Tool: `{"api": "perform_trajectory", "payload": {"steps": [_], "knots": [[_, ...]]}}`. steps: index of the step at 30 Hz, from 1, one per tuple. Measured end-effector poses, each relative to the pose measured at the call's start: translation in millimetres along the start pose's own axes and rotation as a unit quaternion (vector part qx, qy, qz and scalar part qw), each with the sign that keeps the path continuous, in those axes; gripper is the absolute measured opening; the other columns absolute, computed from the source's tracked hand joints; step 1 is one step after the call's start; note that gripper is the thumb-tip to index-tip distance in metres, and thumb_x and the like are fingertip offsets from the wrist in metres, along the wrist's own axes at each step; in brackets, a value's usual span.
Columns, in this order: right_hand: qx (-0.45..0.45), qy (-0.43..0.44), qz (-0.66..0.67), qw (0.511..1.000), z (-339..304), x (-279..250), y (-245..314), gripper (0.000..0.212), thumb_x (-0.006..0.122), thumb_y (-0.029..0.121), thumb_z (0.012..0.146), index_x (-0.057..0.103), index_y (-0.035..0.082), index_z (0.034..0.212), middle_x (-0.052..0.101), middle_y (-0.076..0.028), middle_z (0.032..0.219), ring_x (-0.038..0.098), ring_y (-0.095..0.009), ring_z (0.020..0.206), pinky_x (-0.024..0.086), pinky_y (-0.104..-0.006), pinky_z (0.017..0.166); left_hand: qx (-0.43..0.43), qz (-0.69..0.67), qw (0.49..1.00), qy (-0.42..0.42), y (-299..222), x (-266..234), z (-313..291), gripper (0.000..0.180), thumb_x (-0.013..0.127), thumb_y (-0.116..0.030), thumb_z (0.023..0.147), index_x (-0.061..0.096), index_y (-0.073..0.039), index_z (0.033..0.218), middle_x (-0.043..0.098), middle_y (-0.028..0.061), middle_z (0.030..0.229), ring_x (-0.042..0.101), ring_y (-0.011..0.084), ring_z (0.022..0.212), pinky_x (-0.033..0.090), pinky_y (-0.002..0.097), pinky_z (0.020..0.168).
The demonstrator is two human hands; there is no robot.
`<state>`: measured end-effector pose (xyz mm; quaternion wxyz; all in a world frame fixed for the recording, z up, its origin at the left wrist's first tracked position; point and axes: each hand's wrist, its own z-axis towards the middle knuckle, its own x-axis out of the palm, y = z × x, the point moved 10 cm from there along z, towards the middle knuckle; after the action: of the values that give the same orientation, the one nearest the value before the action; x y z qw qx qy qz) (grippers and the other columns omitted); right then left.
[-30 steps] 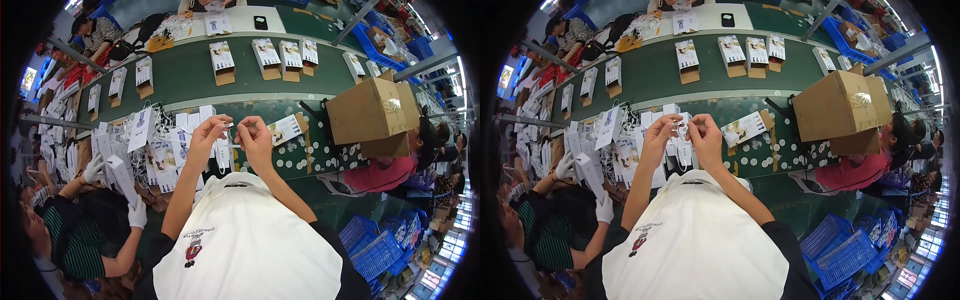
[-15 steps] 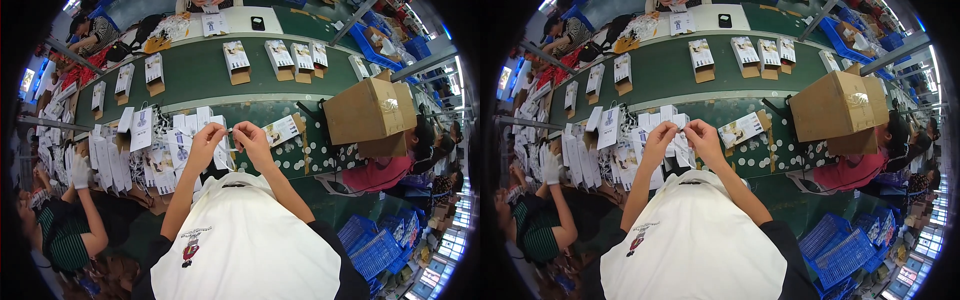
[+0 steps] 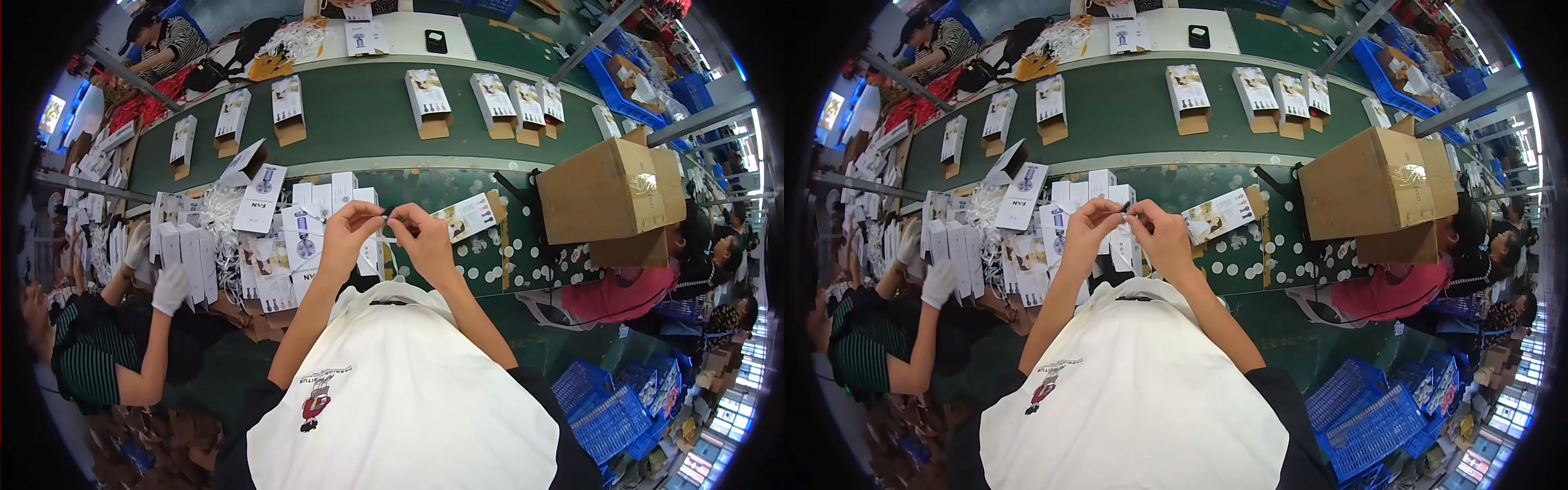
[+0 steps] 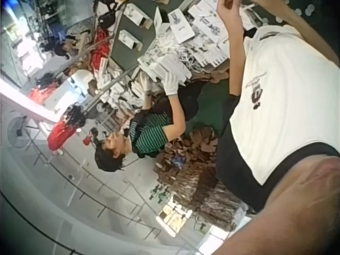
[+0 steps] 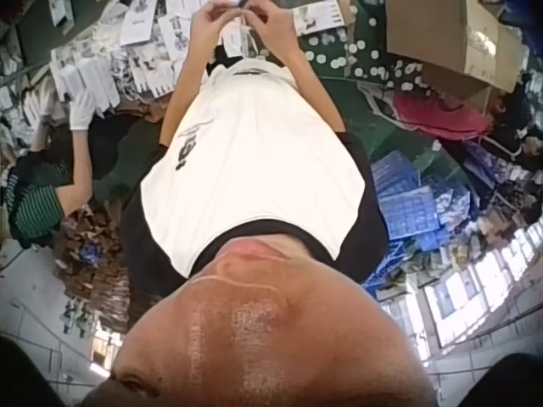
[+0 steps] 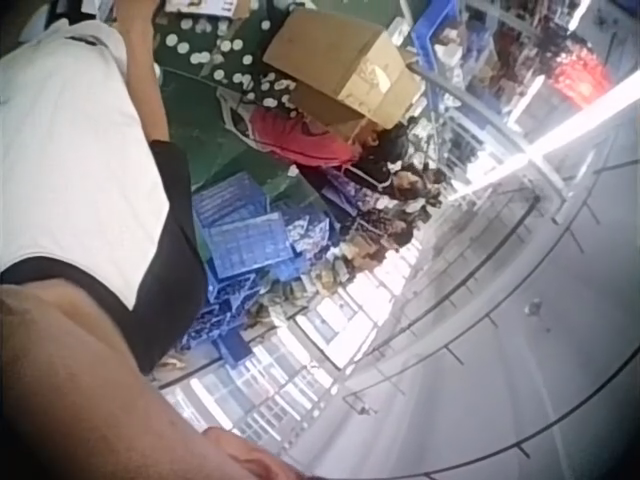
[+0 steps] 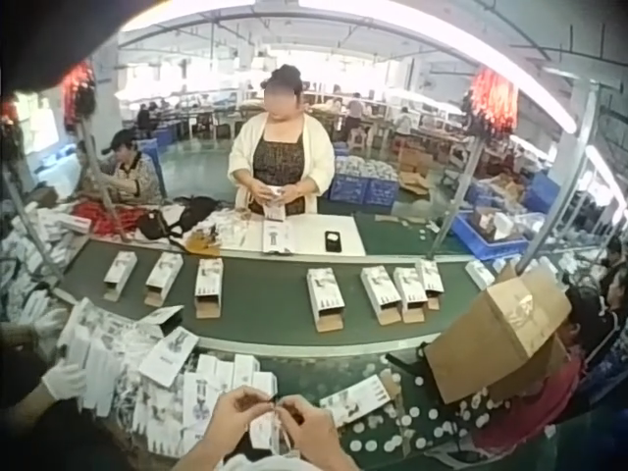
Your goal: The person assembles product boxes by hand on a factory assembly line, inserting white straps and folding the flaps of the boxes.
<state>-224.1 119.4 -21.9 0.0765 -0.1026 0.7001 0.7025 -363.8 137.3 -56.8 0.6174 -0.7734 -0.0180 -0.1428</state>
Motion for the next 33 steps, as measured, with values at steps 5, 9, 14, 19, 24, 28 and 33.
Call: {"api": "perform_trajectory", "payload": {"steps": [5,9,14,19,24,28,33], "knots": [[0.09,0.085,0.126,0.984,-1.4,14.8,-15.2,0.012,0.064,0.013,0.09,0.063,0.002,0.095,0.058,0.004,0.065,0.046,-0.003,0.053,0.033,-0.0192,0.048,0.072,0.098,0.99,-0.068,-12.5,-21.6,7.2,0.011,0.065,0.002,0.084,0.065,-0.002,0.095,0.066,0.0021,0.093,0.061,0.0089,0.087,0.048,0.0242,0.08],[0.173,0.047,0.361,0.915,2.0,-14.0,20.5,0.01,0.067,0.016,0.09,0.062,0.008,0.094,0.04,0.009,0.057,0.031,0.0,0.045,0.02,-0.0191,0.041,0.293,0.51,0.775,-0.231,-90.9,-57.7,-5.2,0.032,0.064,0.005,0.077,0.067,-0.01,0.105,0.062,0.0114,0.113,0.056,0.0262,0.109,0.043,0.0382,0.094],[-0.014,0.097,0.403,0.91,42.8,-50.1,162.4,0.015,0.064,0.016,0.093,0.061,0.003,0.1,0.042,0.008,0.058,0.031,0.0,0.046,0.019,-0.0207,0.04,0.124,0.277,0.92,0.25,-56.7,36.2,-13.8,0.038,0.047,-0.026,0.093,0.062,-0.001,0.117,0.059,0.0164,0.127,0.053,0.0293,0.121,0.035,0.0393,0.106],[-0.182,0.074,0.34,0.92,76.2,-64.7,235.0,0.016,0.065,0.014,0.092,0.064,0.001,0.102,0.047,0.004,0.058,0.035,-0.001,0.047,0.021,-0.0212,0.041,0.115,0.109,0.982,0.098,-60.1,-79.0,35.2,0.069,0.033,-0.057,0.097,0.064,0.004,0.083,0.06,0.0022,0.072,0.042,0.0077,0.061,0.031,0.0237,0.057],[-0.201,0.022,0.443,0.873,86.0,-95.7,245.5,0.011,0.064,0.014,0.092,0.064,0.003,0.095,0.047,0.001,0.056,0.036,-0.008,0.043,0.028,-0.0263,0.04,0.154,0.423,0.893,-0.02,-56.4,-171.5,31.3,0.033,0.057,-0.03,0.092,0.064,0.0,0.084,0.056,0.0051,0.062,0.05,0.0131,0.058,0.037,0.0323,0.054],[-0.267,-0.094,0.331,0.9,97.5,-119.8,214.1,0.015,0.066,0.014,0.092,0.064,0.001,0.1,0.049,0.003,0.058,0.034,-0.002,0.047,0.021,-0.0209,0.043,0.178,0.57,0.797,-0.086,-79.0,-187.9,23.4,0.018,0.05,-0.011,0.092,0.06,0.002,0.083,0.052,0.0154,0.061,0.059,0.0238,0.064,0.042,0.0338,0.057],[-0.276,-0.176,-0.307,0.894,106.7,-101.0,134.3,0.025,0.068,0.01,0.083,0.062,0.005,0.107,0.062,-0.01,0.087,0.056,-0.019,0.074,0.045,-0.0334,0.066,0.41,0.482,0.728,-0.264,-239.2,-142.1,-29.1,0.012,0.052,-0.003,0.09,0.062,0.002,0.093,0.06,0.0123,0.065,0.06,0.0241,0.059,0.046,0.0358,0.058]]}}
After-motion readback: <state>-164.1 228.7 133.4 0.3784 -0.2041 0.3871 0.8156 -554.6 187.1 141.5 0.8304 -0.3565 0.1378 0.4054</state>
